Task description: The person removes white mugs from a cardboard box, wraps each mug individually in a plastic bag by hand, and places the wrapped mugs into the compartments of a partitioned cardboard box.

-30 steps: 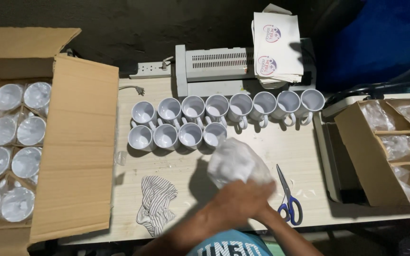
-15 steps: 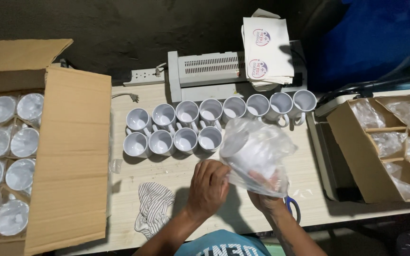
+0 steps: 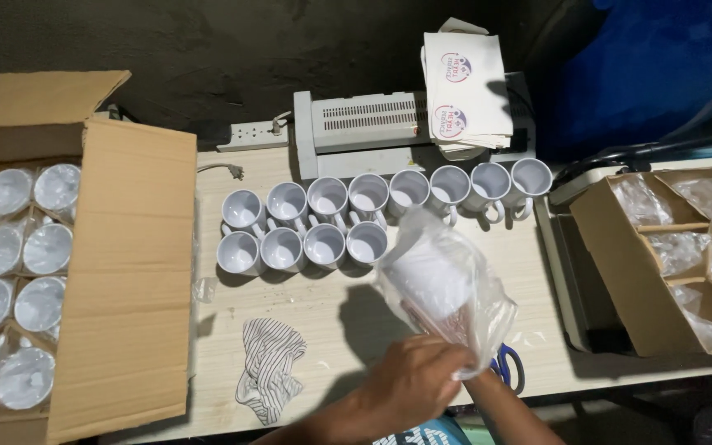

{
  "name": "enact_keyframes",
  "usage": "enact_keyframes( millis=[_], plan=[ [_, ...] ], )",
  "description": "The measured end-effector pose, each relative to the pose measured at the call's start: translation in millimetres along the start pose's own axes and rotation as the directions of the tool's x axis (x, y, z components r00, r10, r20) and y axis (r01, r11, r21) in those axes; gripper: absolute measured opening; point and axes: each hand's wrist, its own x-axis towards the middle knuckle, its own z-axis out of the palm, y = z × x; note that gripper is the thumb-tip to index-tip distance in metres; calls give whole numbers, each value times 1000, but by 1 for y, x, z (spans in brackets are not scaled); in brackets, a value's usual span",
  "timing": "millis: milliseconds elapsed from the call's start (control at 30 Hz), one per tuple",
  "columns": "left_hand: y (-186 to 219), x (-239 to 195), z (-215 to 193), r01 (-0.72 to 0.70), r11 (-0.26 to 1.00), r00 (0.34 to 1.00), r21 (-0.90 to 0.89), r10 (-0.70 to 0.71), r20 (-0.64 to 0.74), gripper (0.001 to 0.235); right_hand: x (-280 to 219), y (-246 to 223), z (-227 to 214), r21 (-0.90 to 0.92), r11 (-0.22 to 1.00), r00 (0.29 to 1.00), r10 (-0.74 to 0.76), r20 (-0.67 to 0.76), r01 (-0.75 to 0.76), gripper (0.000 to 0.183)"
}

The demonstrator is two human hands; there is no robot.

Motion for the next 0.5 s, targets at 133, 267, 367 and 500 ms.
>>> enact_keyframes(
  millis=[133, 267, 367, 500],
  plan=[
    [11, 8, 3, -125, 992, 992, 28, 125, 1, 17, 2, -21, 4, -11, 996, 994, 92, 51, -91, 78],
    [3, -5, 12, -192, 971, 960, -140, 215, 177, 14, 3, -49, 10, -27, 983, 979, 183, 95, -181, 82],
    [45, 20, -49, -259, 941, 965, -217, 242, -103, 37, 6, -73, 16, -42, 969, 960, 247, 132, -244, 85],
    [-43, 11, -58, 79, 997, 886, -12, -76, -457, 53, 1, -105, 18, -63, 942, 927, 335, 170, -329, 89]
  ],
)
